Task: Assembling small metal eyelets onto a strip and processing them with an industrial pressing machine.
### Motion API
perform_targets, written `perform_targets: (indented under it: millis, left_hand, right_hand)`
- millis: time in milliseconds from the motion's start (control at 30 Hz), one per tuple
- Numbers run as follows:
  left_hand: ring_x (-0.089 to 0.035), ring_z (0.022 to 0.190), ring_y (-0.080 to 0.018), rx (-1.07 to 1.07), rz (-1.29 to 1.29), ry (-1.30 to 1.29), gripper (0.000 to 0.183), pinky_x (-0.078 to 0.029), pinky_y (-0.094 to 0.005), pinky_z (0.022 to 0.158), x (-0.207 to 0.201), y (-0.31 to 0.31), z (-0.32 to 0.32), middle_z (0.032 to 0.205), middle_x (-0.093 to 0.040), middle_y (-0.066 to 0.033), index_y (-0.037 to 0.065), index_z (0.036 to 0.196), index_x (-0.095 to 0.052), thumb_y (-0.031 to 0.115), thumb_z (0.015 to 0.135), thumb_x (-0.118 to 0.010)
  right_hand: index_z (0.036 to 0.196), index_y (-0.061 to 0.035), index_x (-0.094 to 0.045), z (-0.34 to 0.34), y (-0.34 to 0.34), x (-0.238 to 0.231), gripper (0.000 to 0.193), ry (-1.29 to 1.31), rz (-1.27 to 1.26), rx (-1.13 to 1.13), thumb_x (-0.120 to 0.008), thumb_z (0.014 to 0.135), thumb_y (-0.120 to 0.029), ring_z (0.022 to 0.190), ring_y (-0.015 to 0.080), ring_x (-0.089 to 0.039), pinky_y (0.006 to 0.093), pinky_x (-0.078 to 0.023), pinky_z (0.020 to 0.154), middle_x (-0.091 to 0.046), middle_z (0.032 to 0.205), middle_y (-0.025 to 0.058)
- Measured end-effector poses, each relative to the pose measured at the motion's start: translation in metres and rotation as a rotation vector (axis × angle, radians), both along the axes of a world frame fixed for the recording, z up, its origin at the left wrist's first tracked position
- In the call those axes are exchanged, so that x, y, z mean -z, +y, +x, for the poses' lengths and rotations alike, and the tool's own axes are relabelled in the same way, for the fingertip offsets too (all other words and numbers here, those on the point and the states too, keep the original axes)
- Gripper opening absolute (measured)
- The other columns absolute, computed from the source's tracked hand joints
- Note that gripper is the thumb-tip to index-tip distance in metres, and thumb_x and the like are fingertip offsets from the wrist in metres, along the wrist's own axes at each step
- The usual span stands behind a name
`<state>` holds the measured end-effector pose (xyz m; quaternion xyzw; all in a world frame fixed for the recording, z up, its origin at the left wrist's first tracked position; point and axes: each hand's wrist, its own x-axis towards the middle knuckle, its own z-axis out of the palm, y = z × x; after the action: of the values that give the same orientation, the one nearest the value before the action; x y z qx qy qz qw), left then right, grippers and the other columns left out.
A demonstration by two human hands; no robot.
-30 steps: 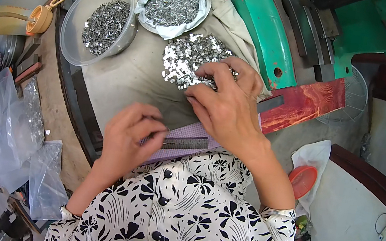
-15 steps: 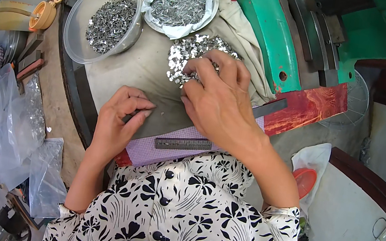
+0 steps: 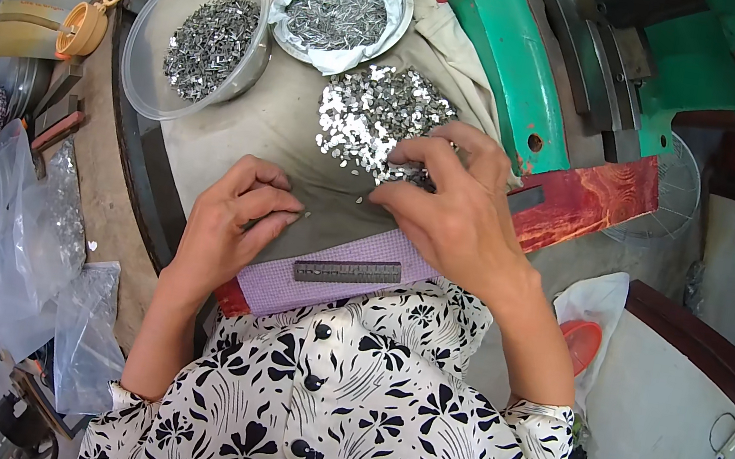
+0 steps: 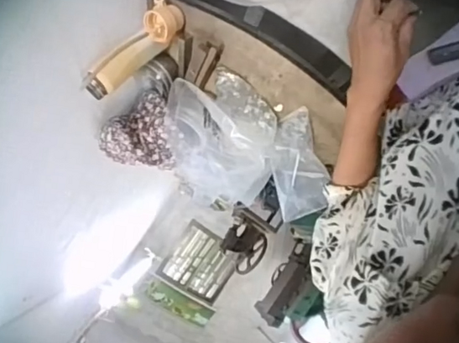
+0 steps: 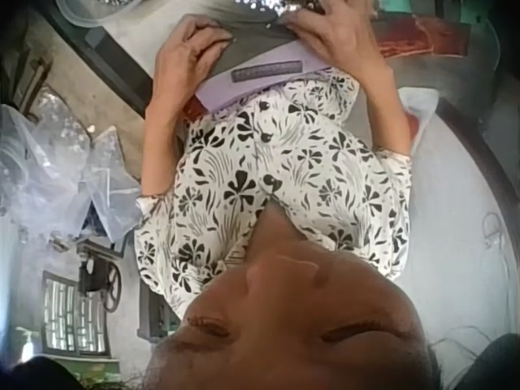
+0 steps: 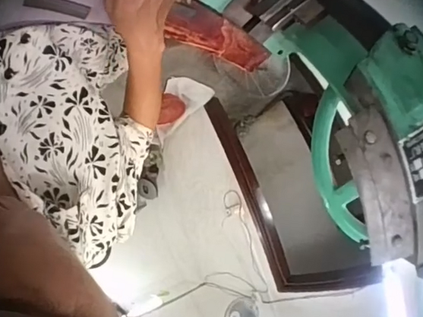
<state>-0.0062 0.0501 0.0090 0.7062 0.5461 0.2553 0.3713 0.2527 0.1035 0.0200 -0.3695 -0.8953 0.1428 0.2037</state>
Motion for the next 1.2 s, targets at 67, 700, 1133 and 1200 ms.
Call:
perform_targets:
  millis: [67, 700, 1133, 1200]
  left_hand:
    - [-0.064, 0.083, -0.0207, 0.059, 0.065, 0.058, 0.016, -0.051, -0.0318, 0.073, 0.001, 0.003, 0.002, 0.098, -0.059, -0.0063, 0.003, 0.091, -0.07, 0.0, 0.076, -0.073]
    - [-0.06, 0.086, -0.0287, 0.001, 0.176, 0.054, 0.017, -0.049, -0.0362, 0.072, -0.006, -0.02, 0.023, 0.094, -0.06, -0.0091, 0.004, 0.084, -0.066, 0.005, 0.072, -0.078]
    - [-0.056, 0.091, -0.0262, 0.105, 0.182, 0.079, 0.016, -0.044, -0.0378, 0.075, 0.007, -0.041, 0.041, 0.102, -0.059, -0.0043, 0.009, 0.085, -0.067, 0.012, 0.073, -0.077]
    - [-0.056, 0.091, -0.027, 0.113, 0.178, 0.091, 0.02, -0.044, -0.0381, 0.076, 0.006, -0.041, 0.041, 0.103, -0.059, -0.0048, 0.008, 0.088, -0.066, 0.013, 0.074, -0.077]
  right_hand:
    - [0.084, -0.0177, -0.073, -0.006, -0.001, 0.0, 0.02, -0.02, -0.02, -0.01, -0.079, 0.066, -0.012, 0.114, 0.0298, -0.048, 0.0425, -0.033, 0.097, -0.061, 0.111, -0.0013]
    - [0.08, -0.0157, -0.07, -0.03, -0.021, 0.012, 0.016, 0.023, -0.041, 0.206, -0.079, 0.067, -0.014, 0.118, 0.0307, -0.047, 0.0453, -0.027, 0.097, -0.062, 0.116, -0.0026]
    - [0.084, -0.0143, -0.071, -0.032, -0.024, 0.006, 0.014, -0.026, -0.074, 0.191, -0.078, 0.071, -0.014, 0.119, 0.0311, -0.045, 0.0468, -0.028, 0.098, -0.061, 0.118, -0.0015]
    - [0.083, -0.0148, -0.071, -0.032, -0.025, 0.009, 0.015, -0.026, -0.049, 0.18, -0.078, 0.07, -0.014, 0.119, 0.0316, -0.045, 0.0453, -0.028, 0.098, -0.062, 0.117, -0.0016]
